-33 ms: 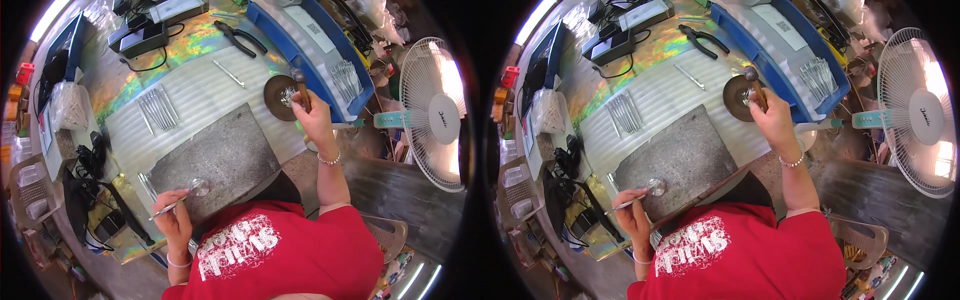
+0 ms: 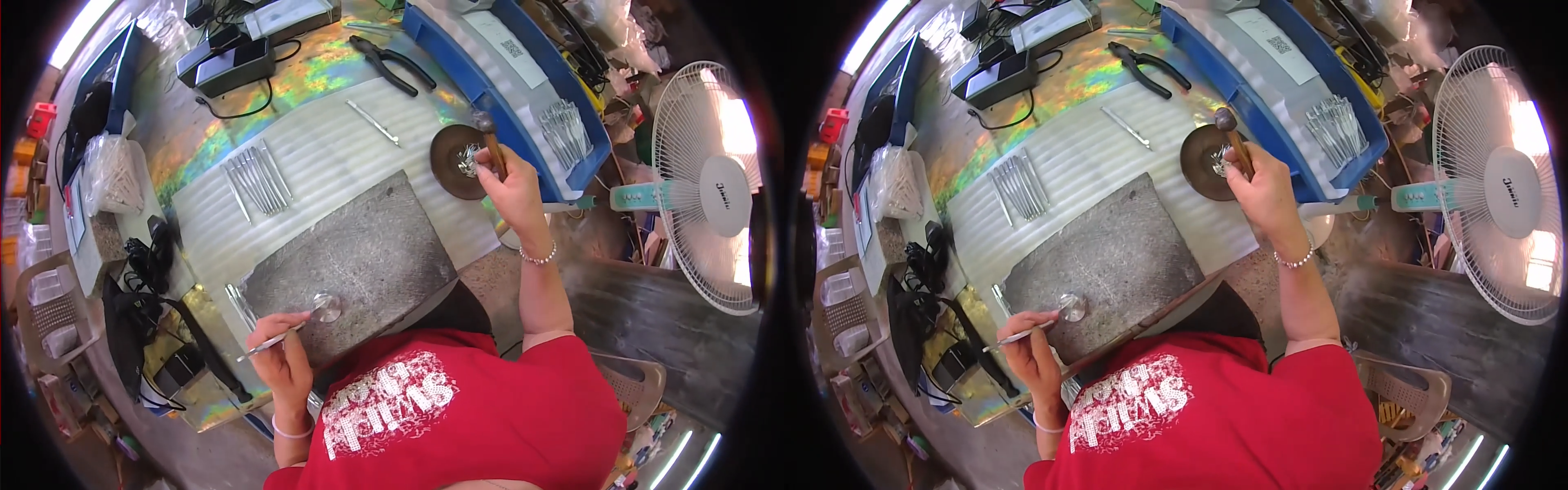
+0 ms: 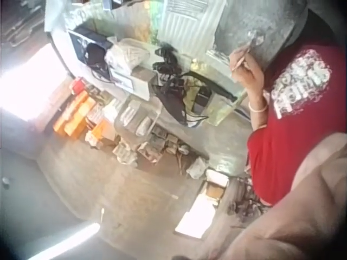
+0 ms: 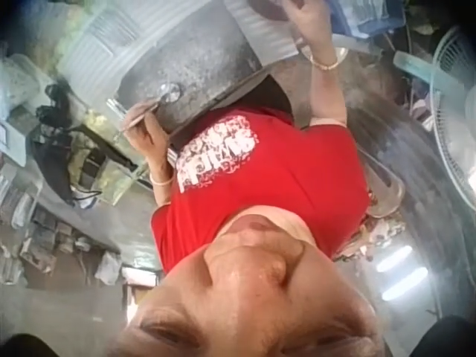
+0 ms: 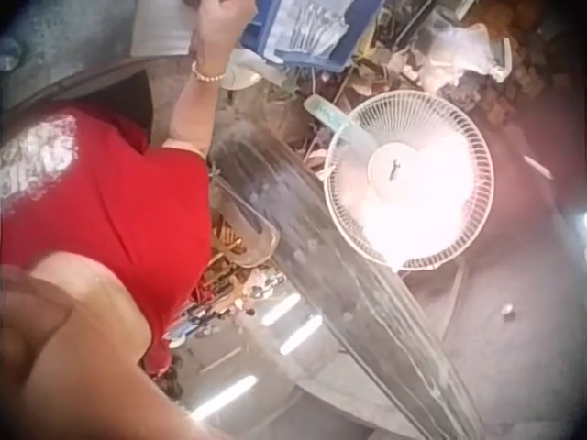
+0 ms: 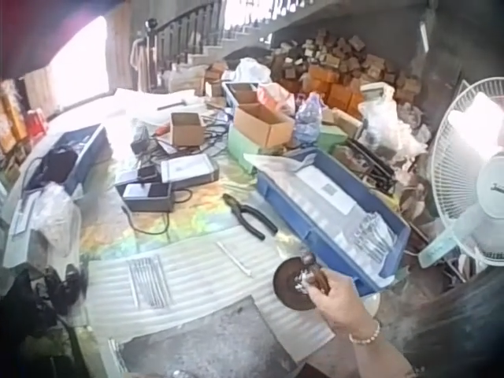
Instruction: The recorder is hammering and shaping small metal strips on a stone anvil using a hammer and a punch tool.
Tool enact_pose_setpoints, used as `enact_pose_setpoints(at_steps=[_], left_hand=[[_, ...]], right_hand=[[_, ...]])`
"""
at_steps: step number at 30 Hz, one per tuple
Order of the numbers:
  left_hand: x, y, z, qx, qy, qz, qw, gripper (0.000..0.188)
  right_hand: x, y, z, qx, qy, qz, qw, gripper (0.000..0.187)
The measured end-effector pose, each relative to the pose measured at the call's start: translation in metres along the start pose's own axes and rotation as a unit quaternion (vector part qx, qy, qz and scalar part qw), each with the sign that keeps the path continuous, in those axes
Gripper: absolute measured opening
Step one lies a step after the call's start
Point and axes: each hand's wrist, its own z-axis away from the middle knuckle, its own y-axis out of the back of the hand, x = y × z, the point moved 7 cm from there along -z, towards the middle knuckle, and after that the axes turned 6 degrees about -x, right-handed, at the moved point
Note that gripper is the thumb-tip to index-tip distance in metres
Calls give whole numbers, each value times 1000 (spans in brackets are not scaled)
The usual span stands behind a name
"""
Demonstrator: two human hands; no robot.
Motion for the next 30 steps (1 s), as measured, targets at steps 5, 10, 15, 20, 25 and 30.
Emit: enact_pose_setpoints(at_steps=[5,10,15,20,25,30], left_hand=[[0,-1,0,29,33,75,996,15],[-2,-2,2,46,45,72,995,21],[-5,0,3,53,53,71,995,21],[-3,2,2,46,52,84,994,25],[-4,6,4,61,60,115,990,24],[1,9,3,75,62,132,987,23]], right_hand=[[3,-13,-30,-45,95,131,986,18],[6,-24,-43,-64,124,206,969,16],[3,-31,-49,-111,107,285,946,15],[-3,-32,-53,-147,102,263,948,16],[5,-8,-45,-101,24,112,988,19],[16,3,-44,-69,29,-65,995,7]])
